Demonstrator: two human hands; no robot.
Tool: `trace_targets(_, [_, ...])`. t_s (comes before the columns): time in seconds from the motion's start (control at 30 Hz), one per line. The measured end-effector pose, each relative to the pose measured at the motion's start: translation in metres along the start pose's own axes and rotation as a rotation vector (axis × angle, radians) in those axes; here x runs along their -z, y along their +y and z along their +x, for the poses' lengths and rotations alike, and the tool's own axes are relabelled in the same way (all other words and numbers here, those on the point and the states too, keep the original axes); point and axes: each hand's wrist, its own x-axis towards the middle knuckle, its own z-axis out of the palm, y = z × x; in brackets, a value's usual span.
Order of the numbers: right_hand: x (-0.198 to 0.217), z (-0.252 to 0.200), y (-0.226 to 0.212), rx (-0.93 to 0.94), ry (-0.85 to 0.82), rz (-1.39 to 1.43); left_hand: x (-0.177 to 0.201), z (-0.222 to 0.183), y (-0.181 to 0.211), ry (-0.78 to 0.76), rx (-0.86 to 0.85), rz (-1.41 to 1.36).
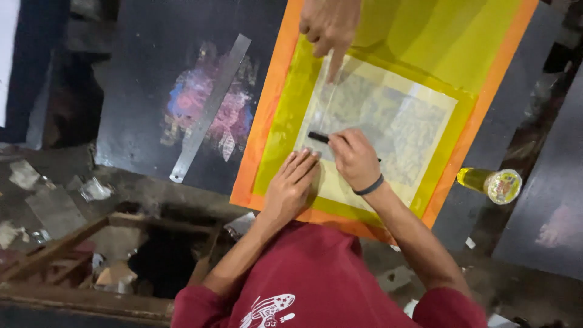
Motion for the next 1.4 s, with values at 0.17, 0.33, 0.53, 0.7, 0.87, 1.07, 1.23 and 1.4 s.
trace_targets(0.17, [0.002,0.011,0.006,-0.008,-0.031,-0.024,-0.001,0.0,-0.002,0.039,0.035,-0.037])
trace_targets(0.33, [0.005,0.025,0.014,0.029,-0.005,-0.048,0.002,0.002,-0.002,-0.007,0.054,-0.027])
trace_targets(0.53, [0.01,0.037,0.011,0.048,0.014,-0.042,0.005,0.005,-0.001,-0.017,0.058,-0.043])
trace_targets(0.7, [0.011,0.046,0.019,0.058,0.039,-0.026,0.003,0.006,0.001,-0.016,0.068,-0.027])
trace_targets(0.87, [0.01,0.054,0.026,0.072,0.061,-0.069,0.005,0.011,0.003,0.001,0.085,-0.028])
trace_targets(1.07, [0.013,0.061,0.032,0.047,0.069,-0.064,0.006,0.011,0.004,0.019,0.093,-0.029])
trace_targets(1.23, [0.015,0.069,0.038,0.066,0.078,-0.063,0.005,0.013,0.002,0.028,0.075,-0.038])
trace_targets(1.4, [0.013,0.07,0.037,0.066,0.105,-0.081,0.011,0.017,0.006,0.034,0.074,-0.038])
